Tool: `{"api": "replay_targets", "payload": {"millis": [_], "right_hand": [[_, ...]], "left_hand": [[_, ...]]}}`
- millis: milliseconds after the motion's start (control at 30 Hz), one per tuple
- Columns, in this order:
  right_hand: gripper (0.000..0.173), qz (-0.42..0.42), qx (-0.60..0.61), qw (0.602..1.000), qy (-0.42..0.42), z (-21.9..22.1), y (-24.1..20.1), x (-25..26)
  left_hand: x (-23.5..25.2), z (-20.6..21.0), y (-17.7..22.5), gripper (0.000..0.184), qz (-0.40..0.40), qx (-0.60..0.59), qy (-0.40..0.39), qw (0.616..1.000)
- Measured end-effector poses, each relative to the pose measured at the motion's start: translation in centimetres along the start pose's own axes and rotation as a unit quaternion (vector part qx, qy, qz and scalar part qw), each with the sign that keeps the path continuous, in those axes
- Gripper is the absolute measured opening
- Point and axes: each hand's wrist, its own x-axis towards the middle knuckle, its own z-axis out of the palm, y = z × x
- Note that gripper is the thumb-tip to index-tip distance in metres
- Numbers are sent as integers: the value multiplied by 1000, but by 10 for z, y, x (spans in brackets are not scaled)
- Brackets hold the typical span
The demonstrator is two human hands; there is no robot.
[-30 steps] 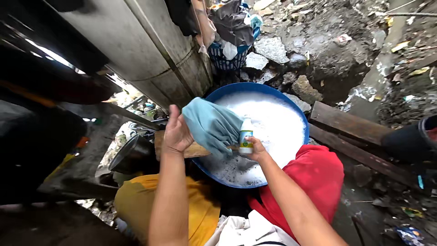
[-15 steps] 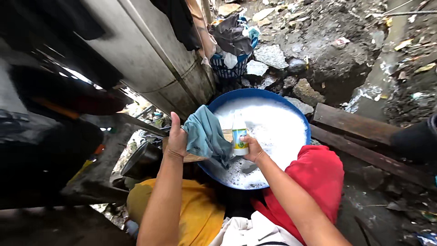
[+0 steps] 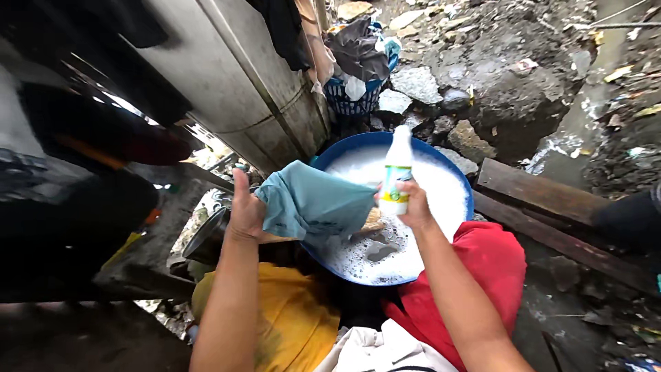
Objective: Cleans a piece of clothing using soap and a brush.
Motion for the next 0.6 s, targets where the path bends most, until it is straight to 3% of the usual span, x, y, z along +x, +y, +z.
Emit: {"api": "replay_targets", "payload": {"millis": [167,233,300,367,433,600], "right_hand": [[50,-163,-34,985,34,-12,-49,23],[52,-154,-87,982,62,-11,-50,37],[61,-76,-211,971,86,-10,-42,52],[69,45,-384,918,87,-10,-32,65],[70,129,-513,847,55,-11,-20,72],[63,159,-705,683,-106,-3,1,68]], "left_hand": [[-16,-19,-4,72,-31,21,43,998],[-5,-28,-24,54,-84,56,70,992],[11,-40,-54,42,-180,115,176,961],[24,-62,-94,49,-247,141,300,911],[27,-75,-118,54,-253,106,386,881],[33,-81,-129,58,-250,104,433,859]]}}
